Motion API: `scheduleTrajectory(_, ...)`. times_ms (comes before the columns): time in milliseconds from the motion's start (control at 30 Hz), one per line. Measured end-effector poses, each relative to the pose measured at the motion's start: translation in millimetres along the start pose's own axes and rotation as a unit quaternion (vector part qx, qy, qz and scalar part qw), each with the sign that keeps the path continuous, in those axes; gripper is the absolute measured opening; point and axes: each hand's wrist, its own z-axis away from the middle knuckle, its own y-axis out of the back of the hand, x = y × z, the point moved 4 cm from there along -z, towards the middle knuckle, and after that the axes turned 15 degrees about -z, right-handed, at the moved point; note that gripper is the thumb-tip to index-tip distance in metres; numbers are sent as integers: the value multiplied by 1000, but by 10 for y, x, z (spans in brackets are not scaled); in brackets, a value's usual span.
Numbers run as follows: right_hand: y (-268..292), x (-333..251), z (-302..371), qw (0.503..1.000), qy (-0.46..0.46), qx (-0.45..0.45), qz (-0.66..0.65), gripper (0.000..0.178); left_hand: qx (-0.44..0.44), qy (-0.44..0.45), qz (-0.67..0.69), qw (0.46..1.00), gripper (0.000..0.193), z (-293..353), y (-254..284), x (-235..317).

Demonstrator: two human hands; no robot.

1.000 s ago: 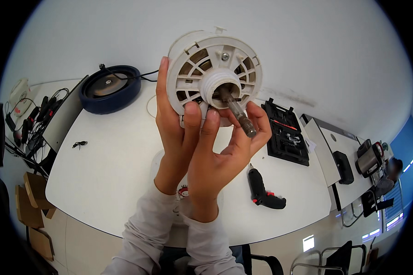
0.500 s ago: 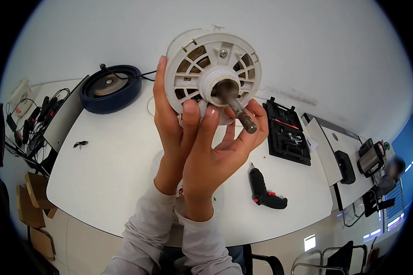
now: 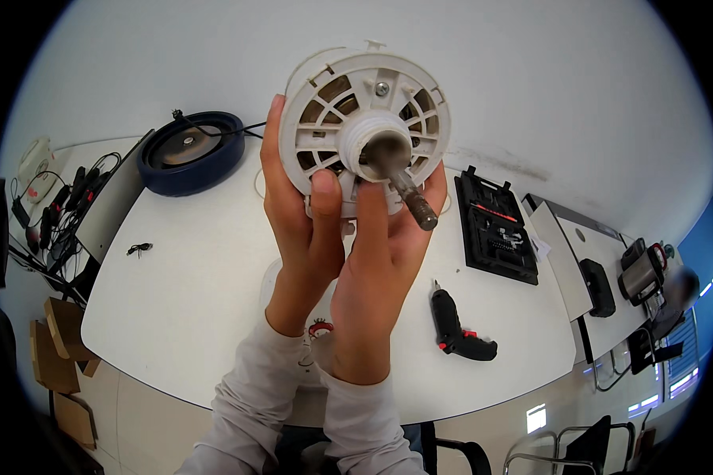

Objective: The person assembles a white electric motor housing by inserting and tightening multiple screws with a cordless electric screwdriver. They repeatedly rotate the housing to access different screw locations and secure the components together.

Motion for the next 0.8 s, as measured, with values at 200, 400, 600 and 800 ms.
scheduleTrajectory(200,54,20,-18,999,27,6,35,39,6,-16,-22,1000,70,0,4,-18)
scheduleTrajectory(400,29,-33,9,999,-23,-23,-1,62,8,-17,-18,1000,69,5,-6,-14)
scheduleTrajectory(600,63,-48,-28,998,-52,-26,-27,64,8,-24,-34,999,68,1,8,-1)
scheduleTrajectory(800,57,-33,-9,999,-28,-20,-29,61,17,-26,-53,998,68,0,9,12)
